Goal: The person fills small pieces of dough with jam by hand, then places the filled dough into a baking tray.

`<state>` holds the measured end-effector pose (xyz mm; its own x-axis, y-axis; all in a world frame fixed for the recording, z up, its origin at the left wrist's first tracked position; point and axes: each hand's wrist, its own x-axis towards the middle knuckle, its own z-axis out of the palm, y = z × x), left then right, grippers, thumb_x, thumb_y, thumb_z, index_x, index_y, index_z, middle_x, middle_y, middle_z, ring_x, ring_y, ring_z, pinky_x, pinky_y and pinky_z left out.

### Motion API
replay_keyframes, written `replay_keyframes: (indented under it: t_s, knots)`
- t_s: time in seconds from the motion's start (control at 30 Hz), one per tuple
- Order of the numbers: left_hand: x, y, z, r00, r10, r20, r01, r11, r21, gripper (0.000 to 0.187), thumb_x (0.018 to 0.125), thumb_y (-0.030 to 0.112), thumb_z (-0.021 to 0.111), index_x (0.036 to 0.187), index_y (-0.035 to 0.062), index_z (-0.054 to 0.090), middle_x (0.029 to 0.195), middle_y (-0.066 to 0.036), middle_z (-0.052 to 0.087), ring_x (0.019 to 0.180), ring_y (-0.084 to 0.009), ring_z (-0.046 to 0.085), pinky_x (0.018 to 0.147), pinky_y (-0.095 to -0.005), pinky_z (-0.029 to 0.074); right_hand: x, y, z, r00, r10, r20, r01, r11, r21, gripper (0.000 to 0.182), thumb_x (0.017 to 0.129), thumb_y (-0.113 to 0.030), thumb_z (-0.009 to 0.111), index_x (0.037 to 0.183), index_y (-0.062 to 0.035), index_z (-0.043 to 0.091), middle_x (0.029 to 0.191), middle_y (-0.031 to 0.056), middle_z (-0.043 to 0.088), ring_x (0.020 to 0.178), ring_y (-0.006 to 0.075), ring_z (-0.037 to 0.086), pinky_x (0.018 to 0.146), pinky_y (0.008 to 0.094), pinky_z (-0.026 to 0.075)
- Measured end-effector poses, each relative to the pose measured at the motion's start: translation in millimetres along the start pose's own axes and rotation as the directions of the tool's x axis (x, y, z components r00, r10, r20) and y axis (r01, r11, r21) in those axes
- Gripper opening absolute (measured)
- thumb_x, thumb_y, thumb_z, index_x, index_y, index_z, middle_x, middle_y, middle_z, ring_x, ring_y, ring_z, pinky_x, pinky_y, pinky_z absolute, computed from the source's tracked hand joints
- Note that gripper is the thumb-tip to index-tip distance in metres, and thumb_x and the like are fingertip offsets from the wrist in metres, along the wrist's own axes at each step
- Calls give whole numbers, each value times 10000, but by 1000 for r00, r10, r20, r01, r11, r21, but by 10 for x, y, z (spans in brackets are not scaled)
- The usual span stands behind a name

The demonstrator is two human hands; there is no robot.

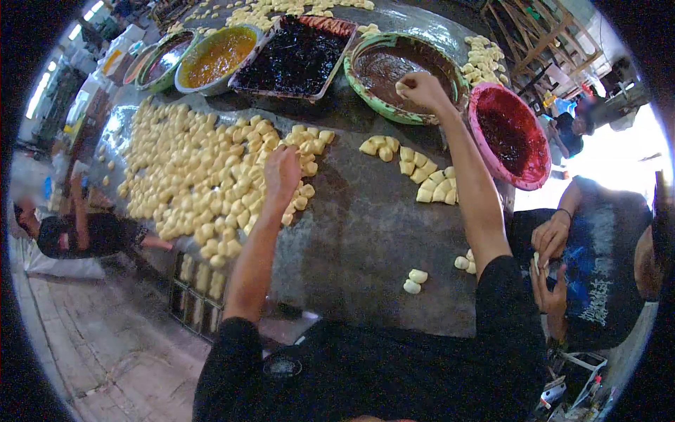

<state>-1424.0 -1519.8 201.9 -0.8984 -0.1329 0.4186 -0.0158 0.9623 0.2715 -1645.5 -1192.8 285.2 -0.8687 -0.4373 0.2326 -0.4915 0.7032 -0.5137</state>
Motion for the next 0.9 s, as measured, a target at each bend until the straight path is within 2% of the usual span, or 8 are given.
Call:
replay_keyframes:
  t_s: [0.2, 0.33, 0.4, 0.47, 0.5, 0.63, 0.77, 0.9]
  knots:
    - [-267, 279, -991, 961, -184, -208, 47, 847, -530, 169, 898, 94, 662, 1044, 10, 674, 1005, -116, 690, 912, -201, 661, 786, -296, 522, 791, 221, 714, 965, 34, 258, 75, 913, -400, 247, 775, -168, 668, 998, -83, 732, 937, 192, 702, 866, 354, 690, 759, 446, 534]
    - [-489, 237, -1642, 843, -426, -329, 24, 640, -768, 251, 994, 221, 559, 1113, 12, 632, 991, -62, 664, 910, -161, 625, 804, -286, 500, 541, -261, 336, 850, 145, 506, -158, 987, -16, 206, 842, -132, 635, 1011, -36, 703, 724, 92, 671, 640, 195, 621, 617, 343, 516]
    - [-606, 349, -1834, 780, -625, 29, 82, 57, -995, 268, 1005, 298, 533, 1059, 47, 611, 900, -42, 624, 875, -149, 599, 785, -299, 496, 449, -222, 224, 850, 84, 520, -188, 971, 150, 168, 875, -103, 605, 1004, -20, 675, 701, 42, 616, 588, 124, 533, 531, 292, 453]
    - [-727, 399, -1966, 769, -491, 410, 135, -501, -855, 259, 1002, 311, 535, 1020, 60, 597, 808, -9, 576, 775, -139, 577, 721, -313, 500, 352, -53, 262, 905, 2, 425, -155, 933, 325, 174, 889, -142, 639, 1000, -14, 681, 697, 43, 636, 525, 119, 530, 444, 295, 421]
    - [-768, 384, -1796, 712, -557, 428, 78, -543, -836, 203, 993, 273, 553, 1023, 74, 576, 705, 30, 477, 607, -118, 491, 591, -312, 487, 254, -71, 267, 882, 36, 471, -335, 751, 569, 145, 880, -83, 613, 987, 3, 659, 734, 48, 629, 539, 107, 527, 450, 276, 412]
    - [-1135, 415, -1698, 863, -285, 418, 270, -440, -857, 226, 982, 204, 570, 1151, 56, 553, 699, 23, 445, 561, -99, 451, 517, -283, 459, 240, -91, 170, 880, 67, 470, -306, 837, 453, 163, 850, -18, 560, 997, 13, 624, 732, 47, 596, 561, 112, 527, 470, 287, 422]
    - [-1317, 552, -1769, 886, -263, 382, 311, -274, -910, 292, 981, 151, 559, 1239, 24, 511, 799, -41, 583, 643, -110, 568, 544, -279, 483, 144, -246, 179, 909, 5, 418, -330, 621, 711, 212, 869, -61, 596, 1077, -17, 603, 781, 44, 615, 616, 133, 567, 549, 271, 484]
    - [-1387, 459, -1875, 941, -255, 223, 230, -2, -973, 231, 987, 149, 552, 1164, 6, 587, 817, -41, 597, 669, -111, 569, 588, -275, 484, -660, -1584, 272, 940, -183, 287, -268, 122, 956, 214, 888, -153, 663, 1058, -45, 591, 913, 49, 625, 783, 150, 600, 768, 285, 513]
